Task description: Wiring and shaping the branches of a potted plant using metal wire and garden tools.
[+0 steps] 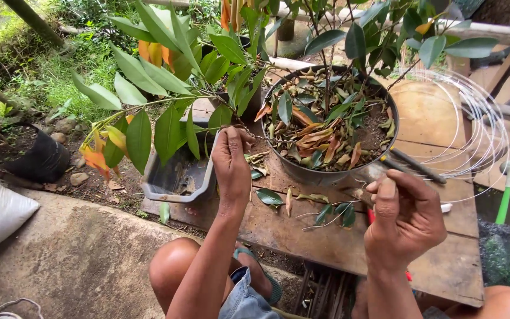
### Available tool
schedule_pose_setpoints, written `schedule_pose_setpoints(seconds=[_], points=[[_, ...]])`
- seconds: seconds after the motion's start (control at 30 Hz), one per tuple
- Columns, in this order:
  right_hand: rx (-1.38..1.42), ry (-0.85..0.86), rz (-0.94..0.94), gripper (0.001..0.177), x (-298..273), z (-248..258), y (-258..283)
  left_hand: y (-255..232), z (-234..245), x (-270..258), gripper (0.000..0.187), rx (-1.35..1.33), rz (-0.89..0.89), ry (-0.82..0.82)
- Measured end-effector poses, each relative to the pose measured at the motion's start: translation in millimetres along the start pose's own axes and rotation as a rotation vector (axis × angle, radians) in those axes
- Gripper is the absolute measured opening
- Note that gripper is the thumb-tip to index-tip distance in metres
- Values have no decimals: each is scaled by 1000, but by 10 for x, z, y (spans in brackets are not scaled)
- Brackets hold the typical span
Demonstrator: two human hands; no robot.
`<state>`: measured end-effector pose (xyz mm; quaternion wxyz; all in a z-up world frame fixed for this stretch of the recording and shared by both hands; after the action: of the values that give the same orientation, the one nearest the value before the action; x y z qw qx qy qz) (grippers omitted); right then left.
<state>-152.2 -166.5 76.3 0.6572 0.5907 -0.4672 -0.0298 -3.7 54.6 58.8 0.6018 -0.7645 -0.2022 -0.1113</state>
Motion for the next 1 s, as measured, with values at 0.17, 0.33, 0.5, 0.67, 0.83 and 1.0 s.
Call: schedule_pose_setpoints(seconds=[0.17,0.33,0.5,0.67,0.83,1.0], points=[[-20,62,-44,17,53,28,-75,22,-120,-53,23,86,40,-8],[-94,96,-76,19,115,-15,-68,15,-238,-91,16,69,104,62],[-404,271,182,21,239,-223,217,-151,-324,-132,21,206,-100,116],[-428,366,210,26,298,-376,312,-317,-347,-150,20,266,-200,128],[-489,478,179,35,443,-502,269,-381,-347,-177,33,172,-252,148],[-548,484,169,59,548,-525,244,-422,-316,-209,30,138,-350,107]])
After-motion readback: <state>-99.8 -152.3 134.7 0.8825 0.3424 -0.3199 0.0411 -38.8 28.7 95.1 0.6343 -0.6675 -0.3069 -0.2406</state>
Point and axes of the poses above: each hand's wrist, its own x-axis towards the middle knuckle, its own z-axis out of the back of the hand, y = z × x, the point moved 4 cm from there along x, towards the middle knuckle, and after that the axes turned 5 degrees about -x, right-handed, at the moved point
